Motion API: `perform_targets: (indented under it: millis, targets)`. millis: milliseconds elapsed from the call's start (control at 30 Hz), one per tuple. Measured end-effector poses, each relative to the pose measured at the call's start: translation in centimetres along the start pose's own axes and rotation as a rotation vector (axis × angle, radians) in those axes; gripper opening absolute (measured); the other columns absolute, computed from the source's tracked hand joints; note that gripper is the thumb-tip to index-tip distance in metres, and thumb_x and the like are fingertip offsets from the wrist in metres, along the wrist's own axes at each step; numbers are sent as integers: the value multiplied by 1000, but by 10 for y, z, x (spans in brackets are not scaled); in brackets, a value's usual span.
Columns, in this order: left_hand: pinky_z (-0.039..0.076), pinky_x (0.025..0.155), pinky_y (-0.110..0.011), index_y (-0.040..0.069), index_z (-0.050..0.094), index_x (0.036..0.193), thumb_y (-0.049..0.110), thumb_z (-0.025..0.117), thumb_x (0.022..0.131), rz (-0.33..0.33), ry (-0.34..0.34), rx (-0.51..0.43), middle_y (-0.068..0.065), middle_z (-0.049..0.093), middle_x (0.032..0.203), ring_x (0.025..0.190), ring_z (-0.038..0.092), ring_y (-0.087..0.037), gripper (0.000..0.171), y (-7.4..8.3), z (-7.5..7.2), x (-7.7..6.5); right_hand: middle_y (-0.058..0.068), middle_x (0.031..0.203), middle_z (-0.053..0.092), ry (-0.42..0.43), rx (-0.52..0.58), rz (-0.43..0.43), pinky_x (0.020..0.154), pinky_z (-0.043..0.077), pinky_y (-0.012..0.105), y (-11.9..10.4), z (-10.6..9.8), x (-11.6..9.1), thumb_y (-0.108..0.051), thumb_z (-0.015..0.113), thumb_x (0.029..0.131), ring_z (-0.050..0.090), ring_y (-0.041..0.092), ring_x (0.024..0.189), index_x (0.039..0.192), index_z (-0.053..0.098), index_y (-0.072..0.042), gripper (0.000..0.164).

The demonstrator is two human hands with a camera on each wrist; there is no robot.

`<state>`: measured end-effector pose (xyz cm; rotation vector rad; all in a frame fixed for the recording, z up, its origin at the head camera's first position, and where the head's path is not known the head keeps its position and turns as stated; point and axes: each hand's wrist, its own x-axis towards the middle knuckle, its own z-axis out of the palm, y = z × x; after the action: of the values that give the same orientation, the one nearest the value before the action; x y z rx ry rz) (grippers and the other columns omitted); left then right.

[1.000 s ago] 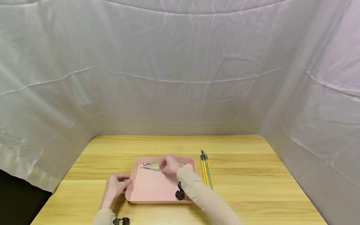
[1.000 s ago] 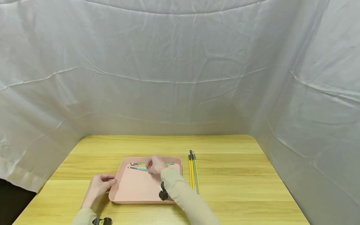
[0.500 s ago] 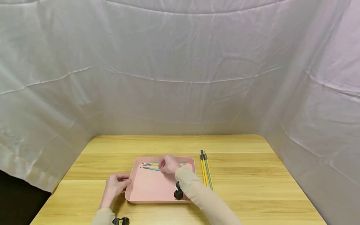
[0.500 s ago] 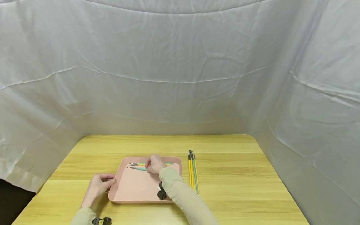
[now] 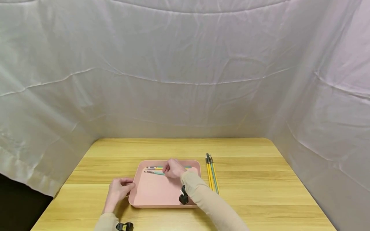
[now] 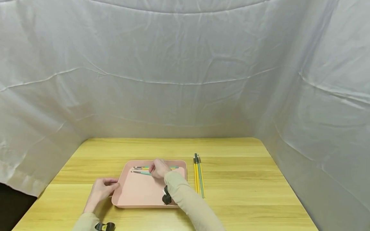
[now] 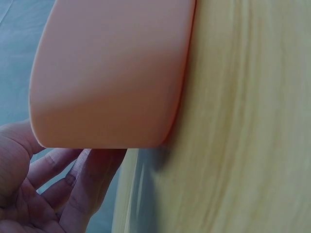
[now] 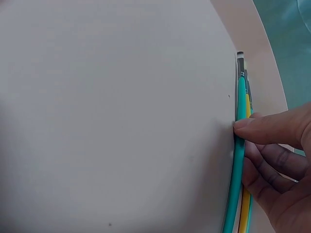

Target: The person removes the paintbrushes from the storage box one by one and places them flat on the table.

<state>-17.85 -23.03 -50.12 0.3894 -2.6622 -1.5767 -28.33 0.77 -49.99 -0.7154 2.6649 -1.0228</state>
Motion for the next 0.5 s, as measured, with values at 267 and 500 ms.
perform_targets:
  millis: [267,500]
  targets:
    - [64,67,-29,-13,70,108,3,69,83,-14,-5,-7,-19,75,89,74,71,-16,30,0,0,1,-3,69,66,0,-15,0,63,46,14,1,0,1,7,70,81,51,3,63,81,76,-4,13]
    - [63,66,-28,-13,71,107,3,69,82,-4,1,3,-19,76,88,71,70,-13,29,0,0,0,1,71,70,8,-21,-37,61,46,13,1,0,0,7,69,81,51,1,62,81,76,-4,13]
